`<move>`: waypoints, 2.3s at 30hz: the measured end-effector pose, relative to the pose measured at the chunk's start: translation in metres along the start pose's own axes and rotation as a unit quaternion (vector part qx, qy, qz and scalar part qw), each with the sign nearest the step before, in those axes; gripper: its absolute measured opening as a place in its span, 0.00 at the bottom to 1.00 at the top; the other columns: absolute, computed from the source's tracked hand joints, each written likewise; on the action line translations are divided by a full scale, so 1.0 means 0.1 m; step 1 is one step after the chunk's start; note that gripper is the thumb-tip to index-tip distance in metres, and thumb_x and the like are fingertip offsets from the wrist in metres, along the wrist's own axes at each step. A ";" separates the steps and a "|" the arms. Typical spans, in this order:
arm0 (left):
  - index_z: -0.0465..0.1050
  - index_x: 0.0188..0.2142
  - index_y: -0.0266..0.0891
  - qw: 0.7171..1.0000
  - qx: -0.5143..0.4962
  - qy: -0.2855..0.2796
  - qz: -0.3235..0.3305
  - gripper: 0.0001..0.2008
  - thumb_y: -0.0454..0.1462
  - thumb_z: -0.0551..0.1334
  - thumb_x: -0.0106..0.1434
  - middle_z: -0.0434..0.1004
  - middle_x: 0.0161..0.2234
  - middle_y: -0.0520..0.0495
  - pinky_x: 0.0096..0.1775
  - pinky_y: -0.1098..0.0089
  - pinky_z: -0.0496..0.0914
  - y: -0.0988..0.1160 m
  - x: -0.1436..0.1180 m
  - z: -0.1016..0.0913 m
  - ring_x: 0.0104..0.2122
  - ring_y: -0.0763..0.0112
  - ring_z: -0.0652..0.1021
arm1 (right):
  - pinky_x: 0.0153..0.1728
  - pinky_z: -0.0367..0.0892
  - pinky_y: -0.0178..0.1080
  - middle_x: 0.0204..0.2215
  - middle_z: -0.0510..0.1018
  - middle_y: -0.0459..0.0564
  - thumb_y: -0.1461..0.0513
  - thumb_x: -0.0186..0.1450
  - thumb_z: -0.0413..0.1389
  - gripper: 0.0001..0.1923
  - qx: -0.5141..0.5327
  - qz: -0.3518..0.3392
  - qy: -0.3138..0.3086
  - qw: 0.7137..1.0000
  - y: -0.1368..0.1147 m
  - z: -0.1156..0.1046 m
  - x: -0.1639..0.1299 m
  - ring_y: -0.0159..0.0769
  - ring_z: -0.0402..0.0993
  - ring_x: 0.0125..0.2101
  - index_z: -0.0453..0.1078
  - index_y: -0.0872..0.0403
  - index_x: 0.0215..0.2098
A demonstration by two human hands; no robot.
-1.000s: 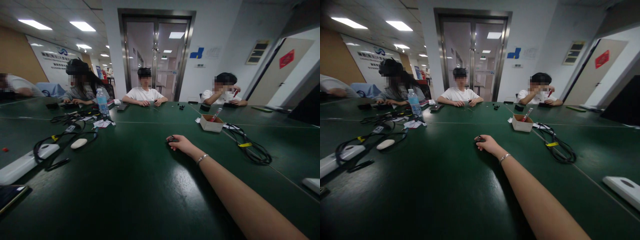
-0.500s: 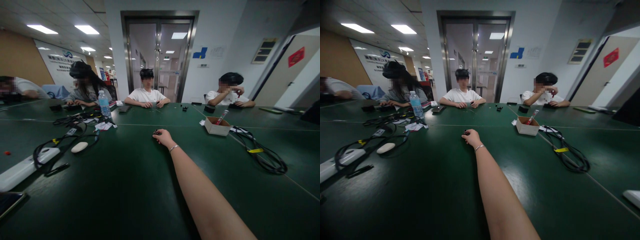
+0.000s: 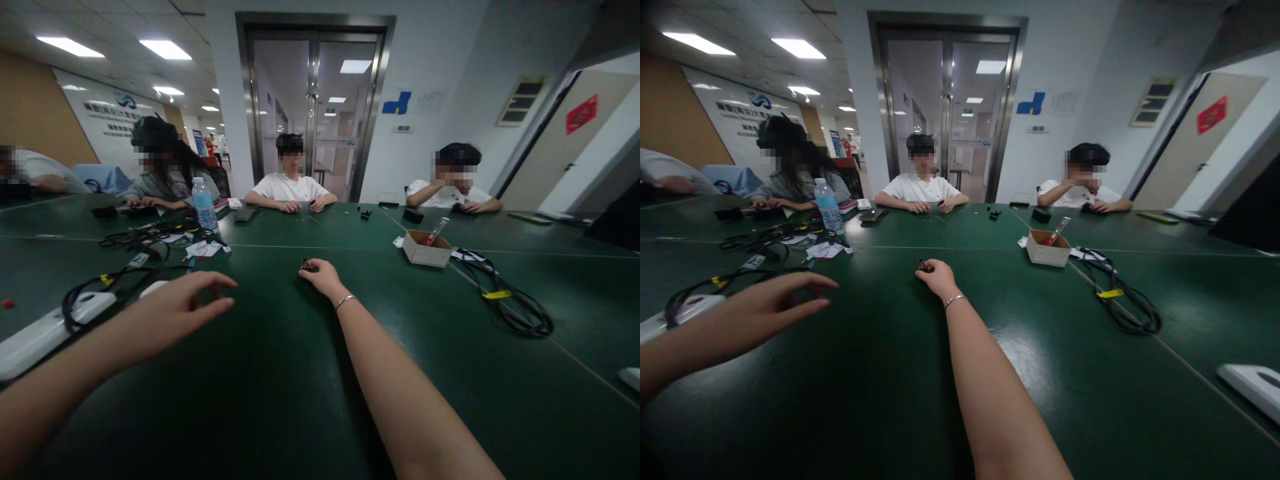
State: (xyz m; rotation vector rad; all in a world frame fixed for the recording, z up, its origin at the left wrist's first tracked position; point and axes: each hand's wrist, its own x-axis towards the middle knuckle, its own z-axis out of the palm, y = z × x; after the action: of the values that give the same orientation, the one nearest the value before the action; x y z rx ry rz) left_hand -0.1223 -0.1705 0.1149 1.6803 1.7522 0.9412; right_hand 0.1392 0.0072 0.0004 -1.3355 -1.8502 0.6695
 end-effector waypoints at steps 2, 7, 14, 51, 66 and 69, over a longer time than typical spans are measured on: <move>0.75 0.38 0.45 0.987 0.102 -0.099 0.078 0.17 0.46 0.67 0.48 0.76 0.36 0.49 0.37 0.68 0.67 0.12 0.39 0.42 0.35 0.62 0.75 | 0.26 0.64 0.30 0.30 0.75 0.46 0.59 0.57 0.61 0.09 0.006 0.017 -0.001 1.000 -0.02 0.00 -0.03 0.30 0.70 0.26 0.73 0.55 0.34; 0.66 0.52 0.39 0.976 0.176 -0.046 0.120 0.23 0.43 0.57 0.58 0.68 0.48 0.36 0.45 0.64 0.65 0.23 1.13 1.39 0.44 0.56 0.74 | 0.15 0.58 0.27 0.27 0.74 0.45 0.63 0.58 0.60 0.07 0.038 0.041 -0.022 0.998 -0.02 0.01 -0.04 0.23 0.65 0.15 0.71 0.56 0.35; 0.71 0.40 0.39 0.988 0.116 -0.018 0.101 0.12 0.41 0.53 0.61 0.72 0.40 0.39 0.41 0.65 0.66 0.14 1.42 1.84 0.38 0.60 0.74 | 0.16 0.61 0.25 0.20 0.72 0.43 0.69 0.57 0.59 0.04 0.062 0.038 -0.049 0.996 0.02 -0.01 -0.01 0.25 0.67 0.16 0.70 0.57 0.31; 0.74 0.38 0.35 0.954 -0.282 -0.067 0.071 0.20 0.41 0.70 0.45 0.78 0.36 0.42 0.47 0.59 0.69 -0.25 1.47 1.66 0.39 0.61 0.77 | 0.30 0.74 0.29 0.25 0.76 0.49 0.75 0.60 0.56 0.10 0.448 0.132 -0.073 0.881 0.00 -0.24 -0.04 0.30 0.77 0.24 0.70 0.60 0.38; 0.74 0.35 0.34 0.935 -0.339 -0.088 0.049 0.20 0.40 0.71 0.43 0.78 0.32 0.44 0.45 0.59 0.70 -0.28 1.51 1.72 0.35 0.64 0.77 | 0.28 0.74 0.28 0.26 0.77 0.49 0.76 0.58 0.56 0.11 0.461 0.126 -0.079 0.875 0.05 -0.23 -0.02 0.30 0.77 0.23 0.70 0.61 0.38; 0.74 0.36 0.34 0.937 -0.334 -0.090 0.044 0.19 0.39 0.71 0.44 0.78 0.32 0.44 0.45 0.60 0.71 -0.27 1.51 1.71 0.35 0.65 0.77 | 0.28 0.74 0.28 0.26 0.77 0.50 0.76 0.58 0.56 0.11 0.462 0.120 -0.082 0.875 0.06 -0.24 -0.02 0.30 0.77 0.23 0.70 0.61 0.39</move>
State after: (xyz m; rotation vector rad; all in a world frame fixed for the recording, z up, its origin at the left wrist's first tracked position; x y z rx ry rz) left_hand -0.0184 0.0006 0.0018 1.3400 1.0649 1.2058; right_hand 0.1619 0.0068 0.0094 -0.8532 -1.1713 1.5882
